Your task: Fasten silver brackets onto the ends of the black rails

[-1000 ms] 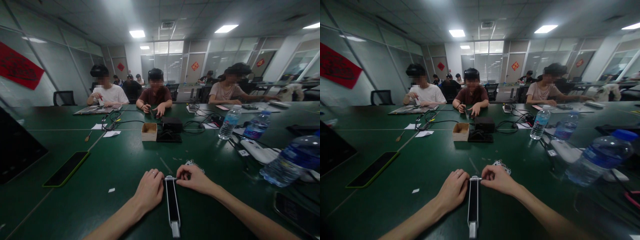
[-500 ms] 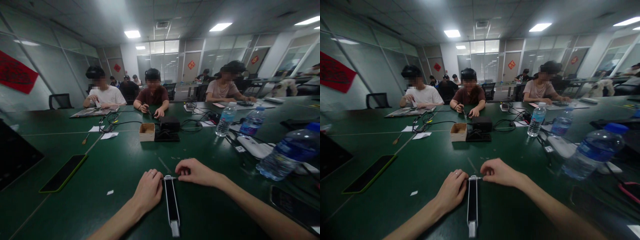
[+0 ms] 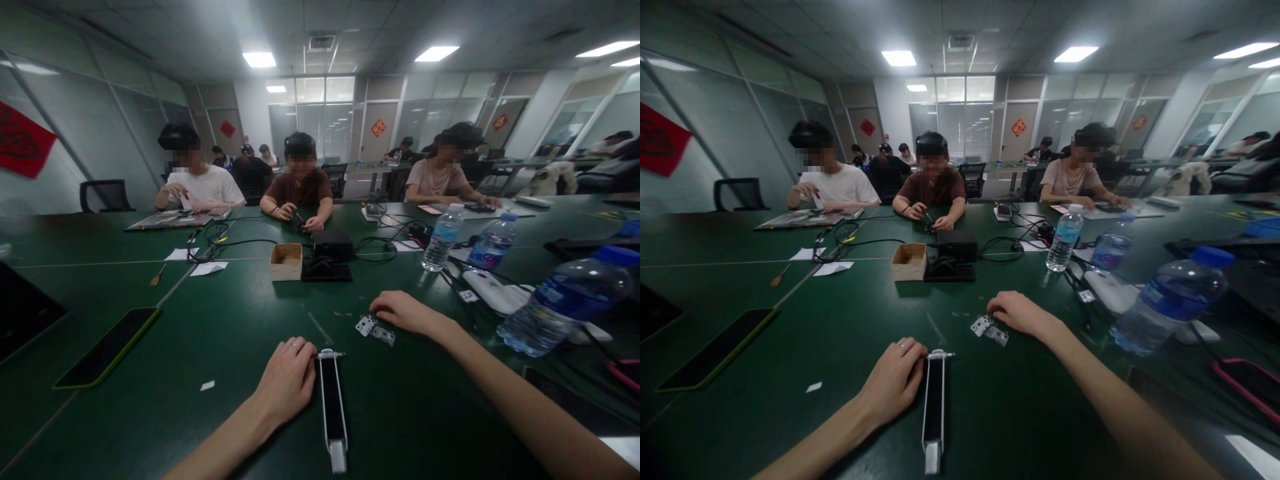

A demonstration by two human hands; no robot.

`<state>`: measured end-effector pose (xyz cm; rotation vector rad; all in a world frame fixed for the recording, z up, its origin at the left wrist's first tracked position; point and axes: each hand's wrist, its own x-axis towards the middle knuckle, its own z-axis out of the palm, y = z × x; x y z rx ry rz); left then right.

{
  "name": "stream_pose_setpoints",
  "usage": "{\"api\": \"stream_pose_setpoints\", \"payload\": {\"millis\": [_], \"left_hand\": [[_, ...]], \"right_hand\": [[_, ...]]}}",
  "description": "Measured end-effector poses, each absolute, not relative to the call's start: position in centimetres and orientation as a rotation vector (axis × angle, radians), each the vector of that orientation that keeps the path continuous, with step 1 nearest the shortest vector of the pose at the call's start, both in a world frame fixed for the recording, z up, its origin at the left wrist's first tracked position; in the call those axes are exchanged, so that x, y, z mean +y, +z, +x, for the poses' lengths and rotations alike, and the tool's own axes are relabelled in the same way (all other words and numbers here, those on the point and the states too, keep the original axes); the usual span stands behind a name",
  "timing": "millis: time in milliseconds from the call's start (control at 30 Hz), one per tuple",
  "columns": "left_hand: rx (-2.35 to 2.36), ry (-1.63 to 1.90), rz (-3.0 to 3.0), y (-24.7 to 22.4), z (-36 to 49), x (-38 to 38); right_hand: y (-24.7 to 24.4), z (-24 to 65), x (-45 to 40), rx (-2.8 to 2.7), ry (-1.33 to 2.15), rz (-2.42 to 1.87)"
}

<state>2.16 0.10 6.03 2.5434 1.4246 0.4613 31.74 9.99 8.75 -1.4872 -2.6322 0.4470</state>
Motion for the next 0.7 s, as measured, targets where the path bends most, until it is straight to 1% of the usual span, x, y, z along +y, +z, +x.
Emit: {"api": "stream_pose_setpoints", "payload": {"millis": [300,700], "left_hand": [[1.433,0.461,2.552,5.91,2.15,0.06],[1.444,0.442,2.546,6.06,2.17,-0.02]], "right_hand": [[8.87,31.30,9.70,-2.735,0.204,-1.500],[8.70,31.15,9.66,-2.636,0.381,-1.535]]}}
